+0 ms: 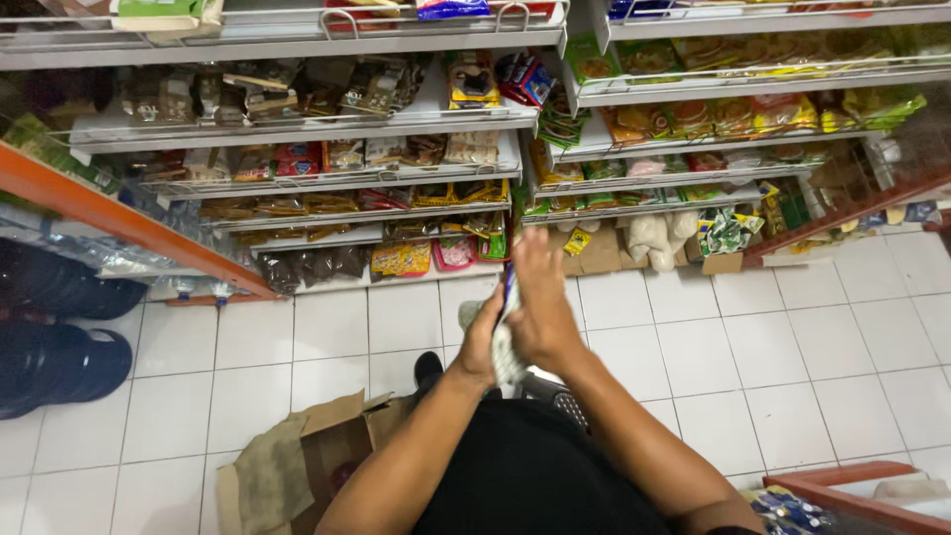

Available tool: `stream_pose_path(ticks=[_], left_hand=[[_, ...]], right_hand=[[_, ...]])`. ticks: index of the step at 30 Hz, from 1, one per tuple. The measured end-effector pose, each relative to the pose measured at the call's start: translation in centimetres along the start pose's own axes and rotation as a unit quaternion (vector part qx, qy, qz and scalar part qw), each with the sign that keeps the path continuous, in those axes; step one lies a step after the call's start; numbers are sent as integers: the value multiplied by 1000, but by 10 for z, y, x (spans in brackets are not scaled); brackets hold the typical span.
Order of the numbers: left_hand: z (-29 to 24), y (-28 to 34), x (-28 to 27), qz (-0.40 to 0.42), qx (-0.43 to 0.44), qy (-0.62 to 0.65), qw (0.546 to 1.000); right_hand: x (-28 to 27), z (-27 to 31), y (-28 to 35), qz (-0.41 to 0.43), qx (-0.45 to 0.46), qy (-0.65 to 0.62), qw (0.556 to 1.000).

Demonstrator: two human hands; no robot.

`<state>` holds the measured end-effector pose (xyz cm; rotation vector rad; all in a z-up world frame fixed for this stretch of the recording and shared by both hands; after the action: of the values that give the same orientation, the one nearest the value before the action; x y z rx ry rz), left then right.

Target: The person wipes down a packet of seasoning with a cloth, scans the barcode with a handheld scanner, and places the item back on a store shelf.

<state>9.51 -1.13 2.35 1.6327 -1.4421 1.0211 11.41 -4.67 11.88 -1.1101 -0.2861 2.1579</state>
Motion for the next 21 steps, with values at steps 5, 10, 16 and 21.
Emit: stream_pose_path(ticks=[5,10,16,21], left_hand=[[-12,-13,15,52,1,86,995],[-26,-19,46,173,4,151,973],[-29,-25,44,49,73,-105,991],[-23,-42,33,24,26,-57,998]], right_hand=[[6,2,5,18,-18,-22,999],[1,-11,2,21,-22,26,999],[-15,-29,-1,-68,76,-31,994],[-7,-12,8,-30,49,-41,997]])
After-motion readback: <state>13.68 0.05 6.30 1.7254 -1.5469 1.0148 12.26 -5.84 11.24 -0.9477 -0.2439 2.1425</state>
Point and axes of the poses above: each hand's wrist, its own y-axis away from the middle knuckle, its own x-axis out of the palm, z = x × y, the point moved 9 cm from there along -y, towards the middle knuckle, and after that the axes turned 4 degrees about -y, right-handed, at the moved point
